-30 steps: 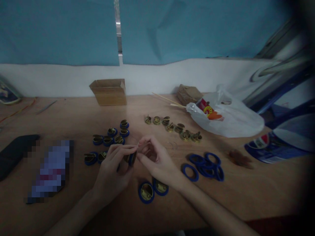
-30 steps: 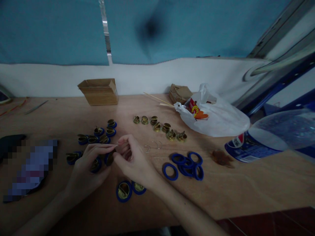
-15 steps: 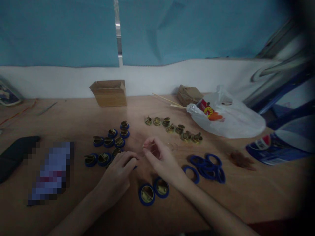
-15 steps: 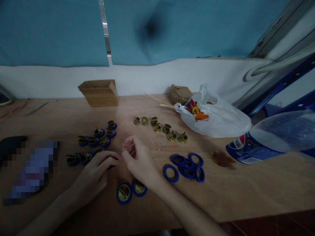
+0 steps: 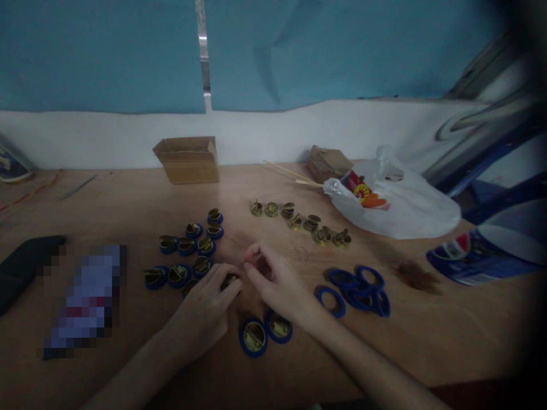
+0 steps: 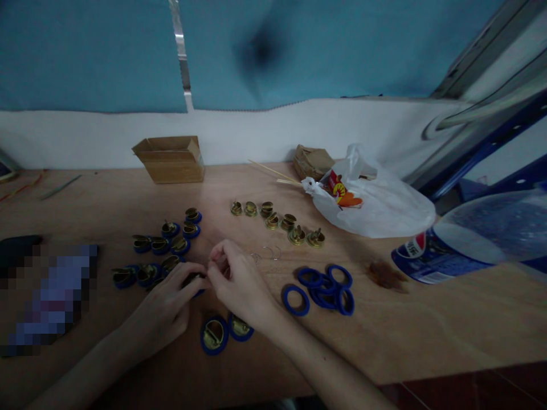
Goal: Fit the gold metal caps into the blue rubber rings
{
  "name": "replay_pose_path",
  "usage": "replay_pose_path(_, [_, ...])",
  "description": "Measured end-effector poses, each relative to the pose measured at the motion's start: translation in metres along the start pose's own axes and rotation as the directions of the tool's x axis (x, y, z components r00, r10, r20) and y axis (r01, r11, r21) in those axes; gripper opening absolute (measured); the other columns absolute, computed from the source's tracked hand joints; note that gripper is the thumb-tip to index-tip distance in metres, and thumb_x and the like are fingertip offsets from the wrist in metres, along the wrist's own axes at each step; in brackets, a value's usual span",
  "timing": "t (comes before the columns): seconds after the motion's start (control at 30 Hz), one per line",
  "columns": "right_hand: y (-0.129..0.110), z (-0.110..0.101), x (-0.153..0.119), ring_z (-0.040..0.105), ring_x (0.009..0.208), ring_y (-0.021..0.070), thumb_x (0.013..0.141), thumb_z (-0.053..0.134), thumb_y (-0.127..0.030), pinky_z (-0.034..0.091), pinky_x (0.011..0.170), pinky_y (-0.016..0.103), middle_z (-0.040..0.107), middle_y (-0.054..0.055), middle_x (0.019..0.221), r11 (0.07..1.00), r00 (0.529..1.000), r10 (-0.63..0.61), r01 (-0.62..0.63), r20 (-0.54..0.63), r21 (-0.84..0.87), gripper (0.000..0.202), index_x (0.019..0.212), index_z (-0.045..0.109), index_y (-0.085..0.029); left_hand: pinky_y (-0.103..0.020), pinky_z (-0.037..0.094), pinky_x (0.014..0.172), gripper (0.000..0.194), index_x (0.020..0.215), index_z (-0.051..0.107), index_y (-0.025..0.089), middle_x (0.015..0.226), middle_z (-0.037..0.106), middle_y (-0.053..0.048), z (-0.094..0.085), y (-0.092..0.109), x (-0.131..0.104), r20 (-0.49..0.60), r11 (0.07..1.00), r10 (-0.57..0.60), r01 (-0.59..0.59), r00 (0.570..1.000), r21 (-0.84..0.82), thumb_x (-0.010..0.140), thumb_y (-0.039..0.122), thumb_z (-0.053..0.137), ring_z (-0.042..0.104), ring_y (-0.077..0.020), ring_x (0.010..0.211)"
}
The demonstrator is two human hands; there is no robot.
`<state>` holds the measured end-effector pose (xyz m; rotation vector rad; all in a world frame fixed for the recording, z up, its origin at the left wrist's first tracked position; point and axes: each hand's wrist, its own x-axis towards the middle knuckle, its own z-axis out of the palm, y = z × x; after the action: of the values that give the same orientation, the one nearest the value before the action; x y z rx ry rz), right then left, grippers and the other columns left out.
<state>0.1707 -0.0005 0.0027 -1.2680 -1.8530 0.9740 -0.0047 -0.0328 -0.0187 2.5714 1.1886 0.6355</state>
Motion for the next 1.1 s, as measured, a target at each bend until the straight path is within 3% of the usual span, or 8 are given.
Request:
replay_pose_path(0.23, [-0.0028,0.0005,-0.0006,0.055,0.063,0.0117,0.085,0.05,-0.014,0.041,0.056,0.023,0.058,-0.001,0.075,0.999,1.0,-0.025,0.026,0.018,-0.027,0.006,0.087,0.052,-0.019,-0.044,0.049,0.098,0.044,0.1,0.053,0.014,0.117,0.047,-0.014,0.003,-0.0027,-0.0001,0.018,0.998,-0.06,0.061,0.998,-0.03,0.065,-0.01,0.04,0.047,-0.0259,0.112])
replay_pose_path(0.43, [-0.0018,0.0023,-0.0011,0.056,0.066,0.0139,0.084,0.05,-0.013,0.042,0.061,0.027,0.06,0.001,0.076,0.994,0.999,-0.045,0.047,0.027,-0.101,0.008,0.089,0.052,-0.019,-0.044,0.046,0.101,0.044,0.116,0.05,0.012,0.121,0.045,-0.015,0.0031,0.0014,0.0,0.03,0.996,-0.068,0.07,0.997,-0.052,0.074,-0.001,0.048,0.045,-0.0269,0.116])
replay_pose_path(0.6, [-0.0008,0.0027,-0.0006,0.058,0.07,0.015,0.084,0.049,-0.012,0.042,0.063,0.027,0.06,0.001,0.078,0.992,0.998,-0.045,0.049,0.035,-0.116,0.009,0.088,0.052,-0.019,-0.043,0.046,0.1,0.026,0.114,0.052,0.011,0.118,0.047,-0.015,-0.002,0.0069,0.0025,0.025,0.996,-0.066,0.067,0.998,-0.06,0.088,0.012,0.047,0.047,-0.0261,0.113])
replay_pose_path(0.77, [-0.0017,0.0026,-0.0005,0.057,0.069,0.0153,0.083,0.05,-0.011,0.041,0.062,0.027,0.061,0.001,0.078,0.99,0.999,-0.028,0.034,0.043,-0.135,0.009,0.087,0.051,-0.019,-0.043,0.049,0.095,0.029,0.115,0.052,0.011,0.116,0.049,-0.015,-0.0007,0.0036,0.0015,0.035,0.999,-0.046,0.046,0.998,-0.01,0.09,0.006,0.039,0.049,-0.0251,0.109])
replay_pose_path(1.1, [0.0028,0.0013,0.0014,0.057,0.064,0.0141,0.084,0.05,-0.012,0.039,0.058,0.026,0.061,0.0,0.072,0.99,0.997,0.055,-0.048,0.048,-0.131,0.008,0.086,0.054,-0.019,-0.041,0.055,0.09,0.025,0.116,0.05,0.016,0.108,0.061,-0.01,0.0012,0.0024,0.0063,-0.181,0.998,-0.069,0.07,0.981,-0.002,0.093,0.009,0.042,0.06,-0.0224,0.102])
